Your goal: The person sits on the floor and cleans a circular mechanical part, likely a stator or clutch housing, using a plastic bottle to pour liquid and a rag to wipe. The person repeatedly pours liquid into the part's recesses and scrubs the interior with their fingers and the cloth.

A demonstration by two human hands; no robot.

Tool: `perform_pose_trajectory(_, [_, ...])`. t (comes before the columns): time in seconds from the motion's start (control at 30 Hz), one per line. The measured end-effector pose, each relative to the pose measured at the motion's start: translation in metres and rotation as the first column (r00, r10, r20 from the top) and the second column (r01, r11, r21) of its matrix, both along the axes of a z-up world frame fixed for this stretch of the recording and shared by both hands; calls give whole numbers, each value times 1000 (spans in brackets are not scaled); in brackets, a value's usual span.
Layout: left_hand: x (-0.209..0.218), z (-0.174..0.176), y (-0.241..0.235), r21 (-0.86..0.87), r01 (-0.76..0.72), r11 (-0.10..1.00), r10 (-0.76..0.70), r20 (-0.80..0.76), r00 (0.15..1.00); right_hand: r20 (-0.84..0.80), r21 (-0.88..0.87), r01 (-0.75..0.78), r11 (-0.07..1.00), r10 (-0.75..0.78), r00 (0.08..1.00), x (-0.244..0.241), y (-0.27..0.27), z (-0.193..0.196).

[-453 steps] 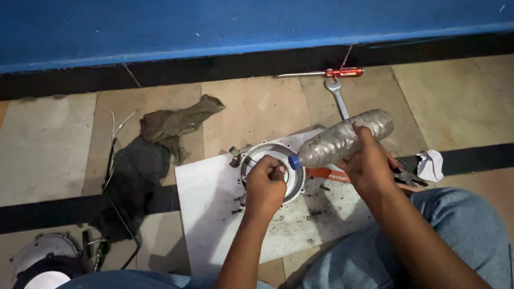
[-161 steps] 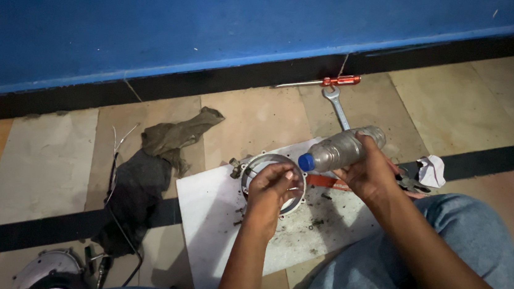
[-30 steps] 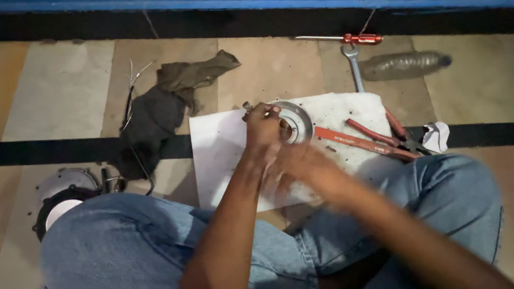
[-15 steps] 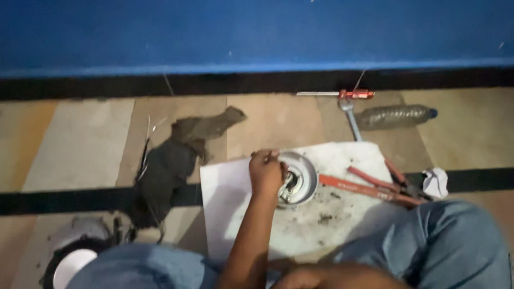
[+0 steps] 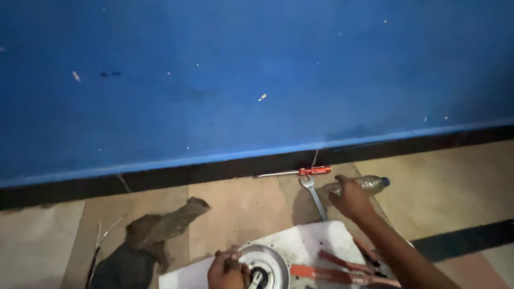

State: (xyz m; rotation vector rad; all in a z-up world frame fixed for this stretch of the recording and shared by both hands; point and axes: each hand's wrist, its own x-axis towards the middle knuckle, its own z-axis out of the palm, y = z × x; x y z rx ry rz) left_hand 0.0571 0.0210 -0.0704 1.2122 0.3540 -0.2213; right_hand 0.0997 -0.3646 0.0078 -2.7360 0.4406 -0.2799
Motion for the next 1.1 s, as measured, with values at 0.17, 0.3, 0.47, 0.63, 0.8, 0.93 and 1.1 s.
perform_pose_trajectory(0.17, [20,-79,3,79,51,996,-65,189,980,-574,-388,-292,874,19,819,57,-53,-1])
perform_pose_trajectory(0.3, [29,-133,-9,125,37,991,-55,145,988,-537,-397,-423,814,168,827,53,-62,7])
perform_pose_trajectory(0.47, [25,-148,-27,-14,-5,1000,6,75,997,-628,-636,-587,500,106,771,53,-25,23])
perform_pose_trajectory(0.63, [13,-112,-22,164,14,986,-41,159,986,-574,-788,-567,240,46,817,61,47,32])
perform_pose_trajectory(0.8, [8,-78,-21,196,30,980,-28,-16,999,-591,-796,-602,64,128,796,77,133,35])
perform_pose_trajectory(0.93, [9,-72,-22,261,38,965,-50,39,998,-621,-766,-584,-269,76,780,71,184,38])
perform_pose_trajectory(1.1, [9,-77,-25,435,-118,893,-48,352,935,-715,-696,-689,-204,113,689,61,215,34])
